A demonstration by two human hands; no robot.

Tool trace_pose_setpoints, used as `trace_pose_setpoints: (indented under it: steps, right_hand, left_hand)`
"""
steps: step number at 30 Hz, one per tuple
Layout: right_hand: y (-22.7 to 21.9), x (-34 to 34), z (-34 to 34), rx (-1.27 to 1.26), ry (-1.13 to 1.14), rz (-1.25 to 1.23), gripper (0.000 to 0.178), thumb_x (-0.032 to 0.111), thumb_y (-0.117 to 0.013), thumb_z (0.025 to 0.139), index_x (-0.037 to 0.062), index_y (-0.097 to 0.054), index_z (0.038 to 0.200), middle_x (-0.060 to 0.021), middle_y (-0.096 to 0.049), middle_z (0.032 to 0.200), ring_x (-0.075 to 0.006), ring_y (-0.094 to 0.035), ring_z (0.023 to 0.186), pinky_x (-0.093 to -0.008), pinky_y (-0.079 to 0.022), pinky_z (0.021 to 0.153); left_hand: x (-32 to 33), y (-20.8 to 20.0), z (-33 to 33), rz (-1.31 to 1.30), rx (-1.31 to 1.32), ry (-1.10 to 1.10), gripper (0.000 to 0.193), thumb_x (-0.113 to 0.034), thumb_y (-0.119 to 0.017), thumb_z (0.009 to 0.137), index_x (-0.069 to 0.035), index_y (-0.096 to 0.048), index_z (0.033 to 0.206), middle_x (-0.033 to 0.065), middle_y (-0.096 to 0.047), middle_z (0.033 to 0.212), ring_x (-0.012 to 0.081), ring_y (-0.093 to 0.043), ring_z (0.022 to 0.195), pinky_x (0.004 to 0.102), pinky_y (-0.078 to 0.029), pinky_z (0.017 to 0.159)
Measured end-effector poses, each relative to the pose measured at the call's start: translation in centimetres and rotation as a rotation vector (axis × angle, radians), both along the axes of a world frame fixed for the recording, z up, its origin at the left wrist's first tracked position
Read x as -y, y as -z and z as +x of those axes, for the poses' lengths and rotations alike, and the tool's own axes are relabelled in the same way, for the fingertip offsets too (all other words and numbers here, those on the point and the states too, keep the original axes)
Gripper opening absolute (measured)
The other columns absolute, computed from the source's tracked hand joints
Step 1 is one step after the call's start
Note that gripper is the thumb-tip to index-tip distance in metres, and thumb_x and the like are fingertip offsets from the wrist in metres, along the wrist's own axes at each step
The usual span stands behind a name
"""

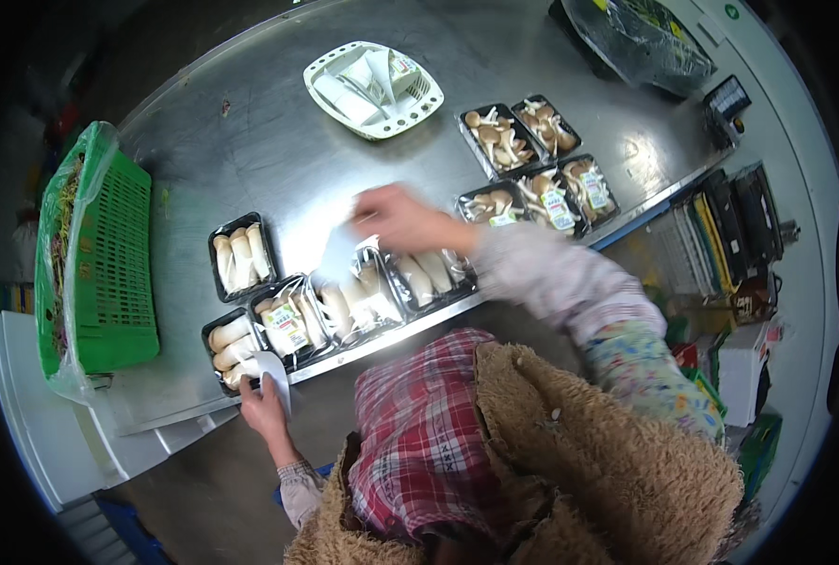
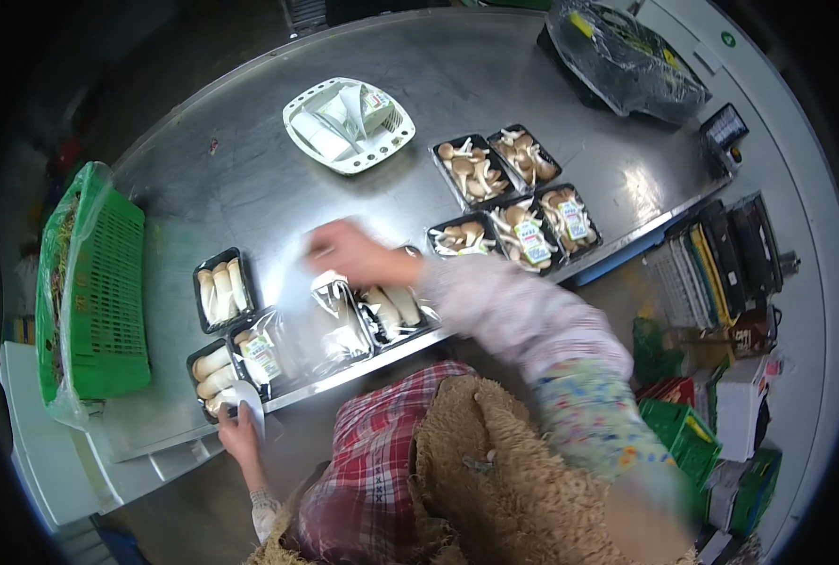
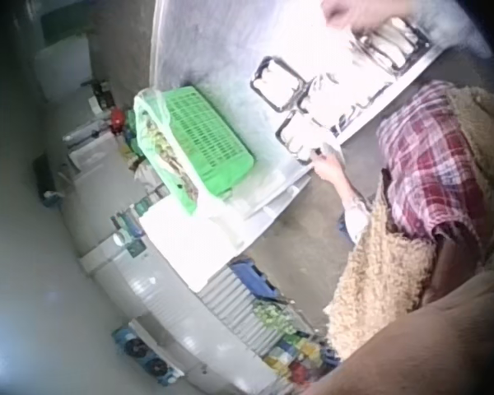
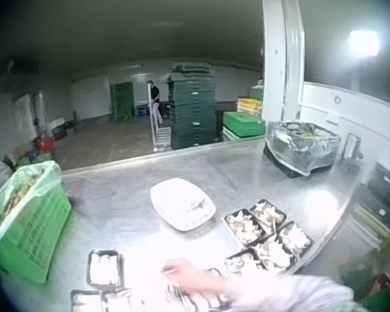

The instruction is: The person applies printed labels to multiple plastic trays of mushrooms on a metal worktable. They tear labels from a roll, smooth them onto the trays, and arrange the labeled trays in rows.

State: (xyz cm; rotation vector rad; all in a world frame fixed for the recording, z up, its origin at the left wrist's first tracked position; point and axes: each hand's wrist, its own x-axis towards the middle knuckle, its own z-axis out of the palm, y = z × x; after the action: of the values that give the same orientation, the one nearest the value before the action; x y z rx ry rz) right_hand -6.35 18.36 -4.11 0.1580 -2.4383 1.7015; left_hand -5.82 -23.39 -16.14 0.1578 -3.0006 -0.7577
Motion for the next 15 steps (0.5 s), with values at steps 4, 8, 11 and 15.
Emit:
trace_pose_setpoints:
  steps: [4, 8, 11, 15]
  right_hand:
    - [-1.3, -17.6, 8.2, 0.259, 0.540, 0.378, 0.019, 0.016, -0.059, 0.083, -0.0017, -0.066, 0.085, -0.0115, -0.061, 0.067, -0.0184, -0.061, 0.063, -0.0346, -0.048, 0.060]
    - [0.6, -25.6, 8.8, -0.099, 0.595, 0.775, 0.014, 0.013, -0.060, 0.083, -0.0002, -0.063, 0.083, -0.0151, -0.063, 0.077, -0.0321, -0.062, 0.070, -0.0391, -0.049, 0.063]
    - [1.7, -26.7, 7.8, -0.302, 0.515, 0.971, 0.010, 0.010, -0.061, 0.083, 0.0018, -0.061, 0.089, -0.0128, -0.062, 0.085, -0.0308, -0.062, 0.074, -0.0396, -0.050, 0.064]
    - [6.2, -27.5, 9.1, -0.381, 0.346, 1.139, 0.015, 0.007, -0.062, 0.079, 0.0030, -0.059, 0.093, -0.0114, -0.060, 0.092, -0.0292, -0.062, 0.079, -0.0384, -0.051, 0.067]
  left_hand:
    - [-3.2, -2.1, 2.3, 0.083, -0.141, -0.058, 0.053, -0.029, -0.070, 0.081, 0.003, -0.057, 0.121, 0.0083, -0.049, 0.055, 0.0169, -0.039, 0.048, 0.0356, -0.037, 0.048]
    - [-6.2, -3.9, 2.9, 0.064, -0.090, -0.061, 0.051, -0.027, -0.069, 0.083, 0.004, -0.057, 0.122, 0.0071, -0.049, 0.056, 0.0147, -0.038, 0.049, 0.0344, -0.036, 0.048]
    - [-8.5, -5.1, 3.3, 0.121, -0.075, -0.065, 0.050, -0.026, -0.068, 0.083, 0.003, -0.057, 0.122, 0.0070, -0.048, 0.056, 0.0135, -0.038, 0.049, 0.0335, -0.035, 0.047]
    - [-10.6, -4.9, 4.0, 0.138, -0.071, -0.054, 0.048, -0.025, -0.068, 0.084, 0.003, -0.057, 0.121, 0.0047, -0.046, 0.055, 0.0113, -0.038, 0.049, 0.0312, -0.034, 0.047]
